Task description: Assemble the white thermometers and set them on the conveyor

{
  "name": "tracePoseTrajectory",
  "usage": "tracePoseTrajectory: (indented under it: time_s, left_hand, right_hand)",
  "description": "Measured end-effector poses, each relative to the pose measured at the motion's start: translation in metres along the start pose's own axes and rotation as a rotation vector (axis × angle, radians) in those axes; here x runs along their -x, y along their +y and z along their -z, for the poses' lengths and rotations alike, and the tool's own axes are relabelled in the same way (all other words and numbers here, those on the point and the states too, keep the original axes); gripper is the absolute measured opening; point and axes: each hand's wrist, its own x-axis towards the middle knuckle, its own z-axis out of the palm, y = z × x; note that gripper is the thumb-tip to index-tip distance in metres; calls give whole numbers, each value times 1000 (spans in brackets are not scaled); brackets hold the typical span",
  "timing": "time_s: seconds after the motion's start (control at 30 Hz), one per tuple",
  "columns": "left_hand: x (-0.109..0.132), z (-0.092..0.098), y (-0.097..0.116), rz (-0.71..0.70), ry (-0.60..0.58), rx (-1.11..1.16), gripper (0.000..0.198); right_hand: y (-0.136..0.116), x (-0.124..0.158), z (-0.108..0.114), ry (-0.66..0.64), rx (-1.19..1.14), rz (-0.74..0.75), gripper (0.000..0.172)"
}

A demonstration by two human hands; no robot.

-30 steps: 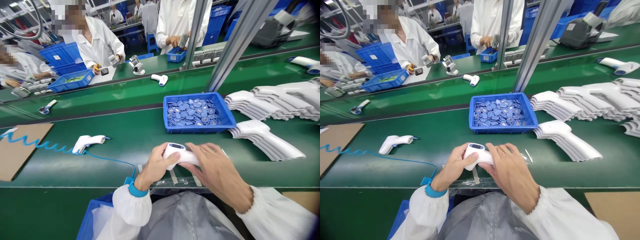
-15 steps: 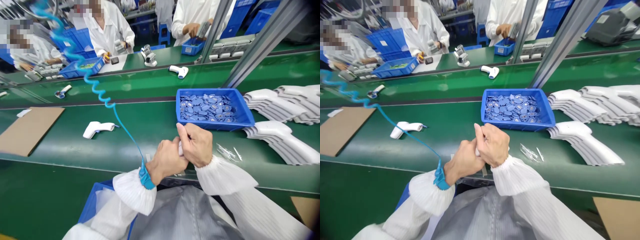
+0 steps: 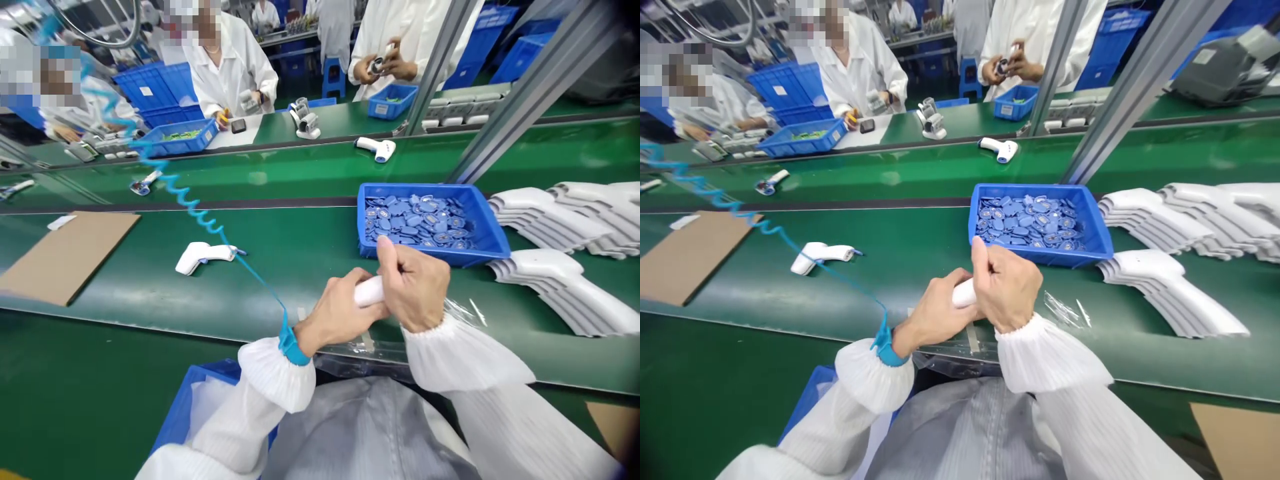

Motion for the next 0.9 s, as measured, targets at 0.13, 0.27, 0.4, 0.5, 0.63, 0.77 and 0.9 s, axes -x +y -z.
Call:
tracePoseTrajectory:
  time_s: [0.13, 0.27, 0.4, 0.5, 0.63, 0.77, 0.9]
  left_hand:
    - [5, -15, -5, 13, 63, -136, 30]
    - [10, -21, -5, 32, 120, -209, 26]
    - [22, 11, -11, 88, 113, -139, 28]
    - [26, 40, -19, 60, 193, -225, 25]
    - [12, 48, -18, -81, 159, -655, 39]
    - [-5, 41, -11, -55, 32, -848, 16]
    - [-1, 50, -16, 131, 250, -437, 23]
  right_hand:
    - [1, 9, -3, -67, 0, -20, 54]
    - [0, 7, -6, -98, -10, -13, 57]
    - [28, -38, 4, -349, -44, 35, 51]
    - [65, -84, 0, -387, 139, 72, 29]
    - [96, -116, -29, -462, 238, 92, 14]
    - [100, -118, -43, -463, 247, 93, 11]
    - [95, -114, -25, -396, 184, 82, 9]
